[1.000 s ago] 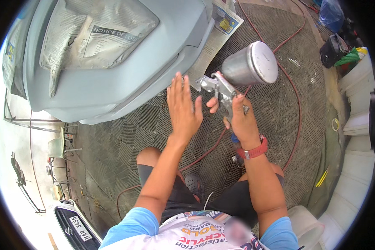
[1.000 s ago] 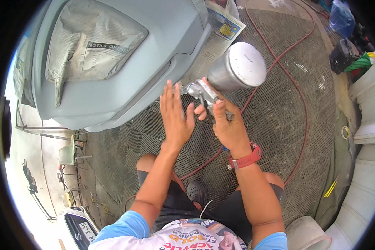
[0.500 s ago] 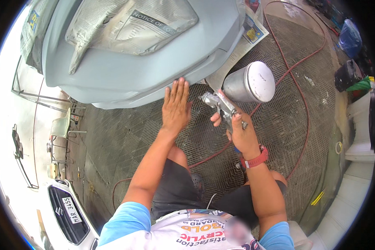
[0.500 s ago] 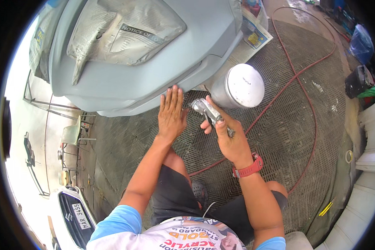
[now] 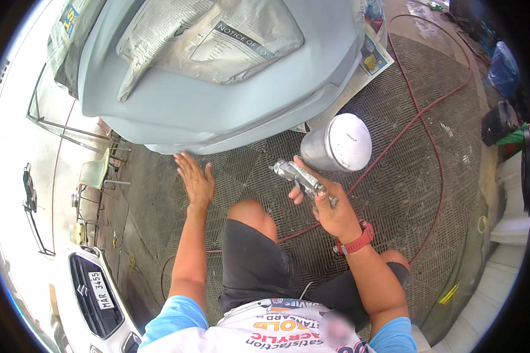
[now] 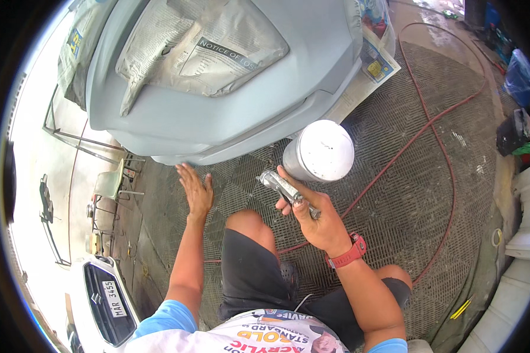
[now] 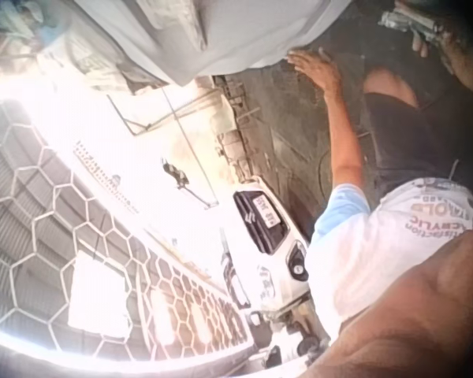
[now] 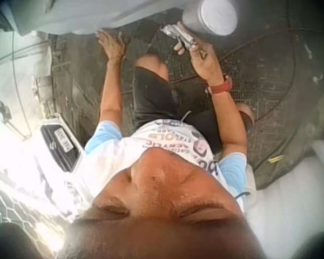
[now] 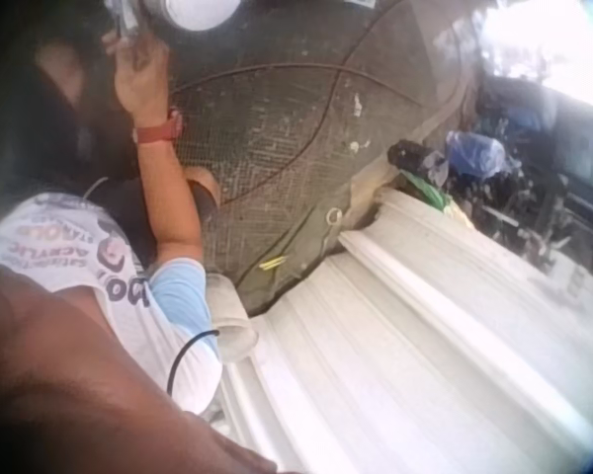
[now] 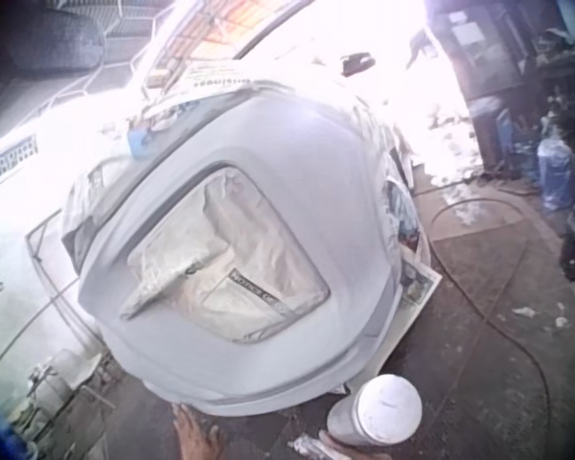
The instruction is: The person uses a spray gun to apply paint to a car bumper. They sit on the floor and systematically cover the surface, occasionally touching the bumper with their hand to check the finish.
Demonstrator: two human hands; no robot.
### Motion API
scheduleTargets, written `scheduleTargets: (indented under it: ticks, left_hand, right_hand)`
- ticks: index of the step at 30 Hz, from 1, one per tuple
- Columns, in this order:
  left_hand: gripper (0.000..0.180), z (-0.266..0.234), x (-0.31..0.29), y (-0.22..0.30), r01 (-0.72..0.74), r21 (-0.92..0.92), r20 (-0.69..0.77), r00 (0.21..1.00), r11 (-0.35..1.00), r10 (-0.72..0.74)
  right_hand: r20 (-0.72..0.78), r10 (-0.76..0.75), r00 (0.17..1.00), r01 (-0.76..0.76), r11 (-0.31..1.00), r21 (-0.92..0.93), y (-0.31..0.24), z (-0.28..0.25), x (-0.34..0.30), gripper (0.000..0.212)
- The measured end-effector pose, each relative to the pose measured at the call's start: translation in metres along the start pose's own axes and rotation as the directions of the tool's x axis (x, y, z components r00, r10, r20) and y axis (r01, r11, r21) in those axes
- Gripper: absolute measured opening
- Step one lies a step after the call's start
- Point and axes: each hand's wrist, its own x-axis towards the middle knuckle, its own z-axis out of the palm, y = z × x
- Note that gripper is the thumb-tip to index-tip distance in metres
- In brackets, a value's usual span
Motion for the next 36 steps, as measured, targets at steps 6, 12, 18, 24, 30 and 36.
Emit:
scheduleTargets:
  ticks: [6,12,18,24,30,36]
  left_hand:
    - [0.102,0.029,-0.031,0.171,-0.176,-0.228,0.002,0.983,0.958,0.181]
    - [0.098,0.02,-0.016,0.264,-0.558,0.006,0.096,0.827,0.83,0.555]
    - [0.088,0.016,0.037,0.304,-0.827,0.141,0.072,0.557,0.544,0.828]
    - [0.1,0.004,0.085,0.38,-0.749,0.604,0.22,0.486,0.273,0.846]
    - [0.075,0.015,0.114,0.453,-0.604,0.795,0.377,0.569,0.06,0.731]
    - [0.082,0.051,0.154,0.502,-0.543,0.838,0.361,0.633,0.06,0.684]
  right_hand:
    - [-0.139,-0.015,0.99,0.011,0.999,-0.03,0.001,-0.017,0.007,0.08]
    - [-0.304,-0.011,0.953,-0.035,0.989,-0.144,-0.007,-0.052,0.006,0.086]
    - [-0.468,-0.047,0.883,-0.033,0.986,-0.162,-0.03,-0.074,-0.002,0.085]
    - [-0.542,-0.05,0.839,-0.015,0.993,-0.114,-0.038,-0.082,-0.008,0.081]
    - [-0.59,-0.072,0.804,0.015,0.995,-0.101,-0.041,-0.089,-0.013,0.067]
    - [-0.587,-0.093,0.804,0.026,0.992,-0.122,-0.044,-0.09,-0.019,0.08]
